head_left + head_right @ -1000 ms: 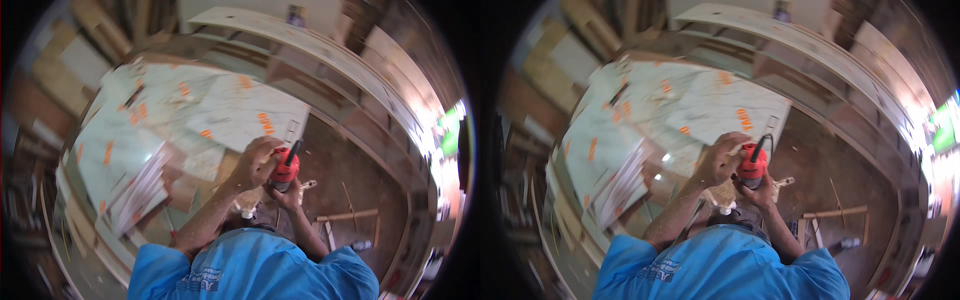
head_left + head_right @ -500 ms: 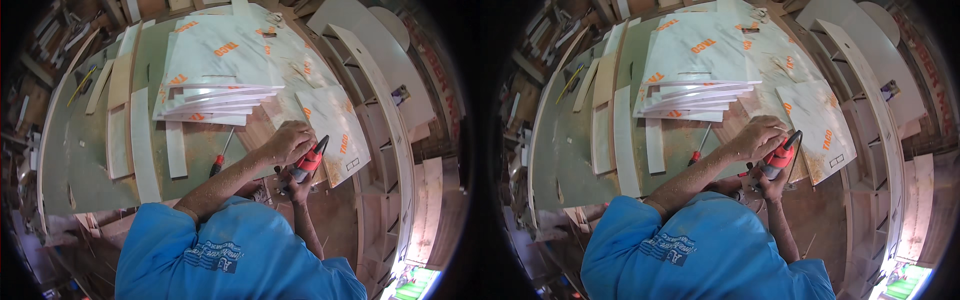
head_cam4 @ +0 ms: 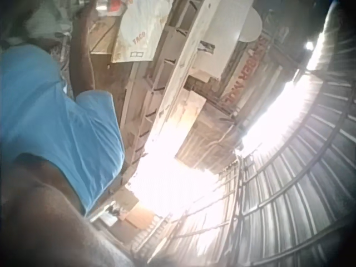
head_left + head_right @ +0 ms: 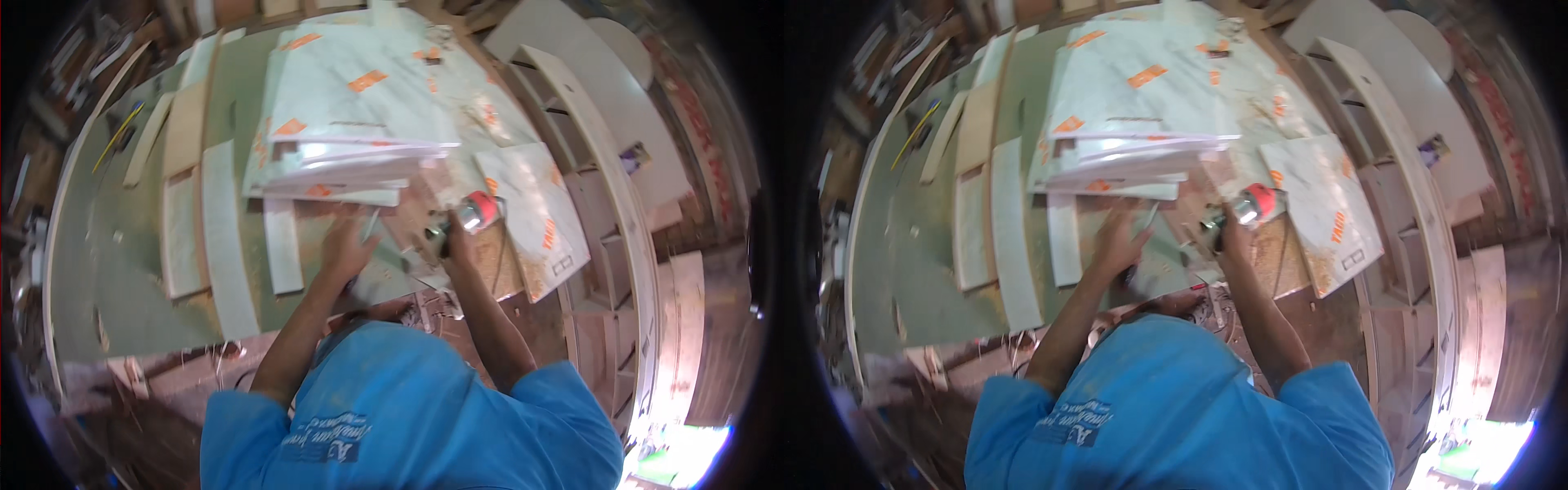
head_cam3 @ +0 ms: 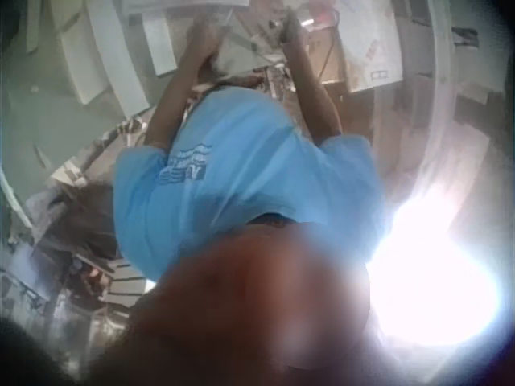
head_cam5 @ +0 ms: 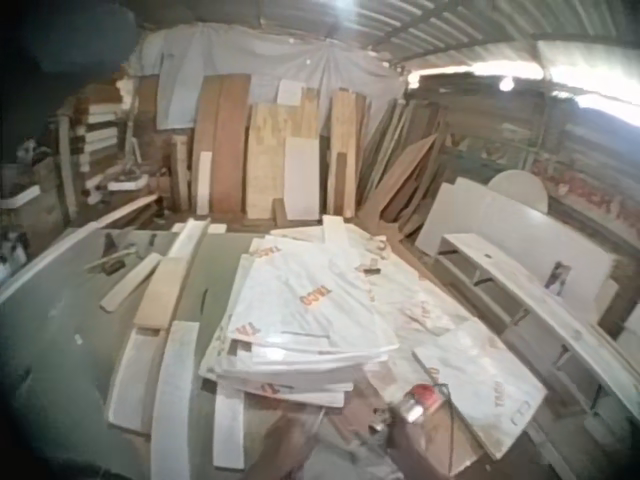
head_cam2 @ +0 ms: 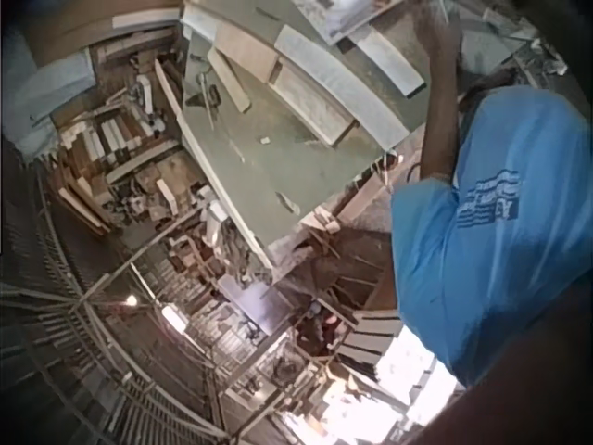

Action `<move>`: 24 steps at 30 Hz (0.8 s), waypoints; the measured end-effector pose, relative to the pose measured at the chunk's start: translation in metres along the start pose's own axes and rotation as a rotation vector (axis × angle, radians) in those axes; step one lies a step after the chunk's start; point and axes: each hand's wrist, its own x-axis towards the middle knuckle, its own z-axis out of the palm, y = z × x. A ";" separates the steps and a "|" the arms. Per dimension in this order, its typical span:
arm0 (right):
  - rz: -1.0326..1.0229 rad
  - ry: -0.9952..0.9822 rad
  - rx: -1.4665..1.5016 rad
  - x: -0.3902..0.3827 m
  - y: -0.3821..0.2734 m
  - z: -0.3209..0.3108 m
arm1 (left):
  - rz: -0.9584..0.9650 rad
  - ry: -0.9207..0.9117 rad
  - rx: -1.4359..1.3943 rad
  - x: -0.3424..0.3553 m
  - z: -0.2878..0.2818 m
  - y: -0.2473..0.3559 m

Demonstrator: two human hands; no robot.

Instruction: The person uses a handheld router to cut a rectangular opening into a white board with orange lettering, then uses a small blade to refine the edges of the cut before placing a metallic handle into the opening.

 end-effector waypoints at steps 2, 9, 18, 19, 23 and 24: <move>0.085 -0.086 -0.223 0.038 0.007 -0.012 | -0.217 -0.261 0.168 -0.028 0.005 -0.024; 0.125 0.120 -0.259 0.122 0.044 0.005 | -0.173 -0.252 0.121 -0.083 0.035 -0.047; 0.027 -0.135 -0.537 -0.007 -0.062 -0.085 | -0.634 -0.356 -0.425 -0.072 -0.022 -0.027; -0.013 -0.157 -0.463 -0.032 -0.071 -0.100 | -0.724 -0.359 -0.574 -0.072 -0.040 -0.010; -0.071 -0.179 -0.282 -0.117 -0.101 -0.134 | -0.435 -0.222 -0.585 -0.033 -0.069 0.075; -0.050 -0.179 -0.307 -0.134 -0.108 -0.137 | -0.331 -0.225 -0.626 -0.022 -0.066 0.098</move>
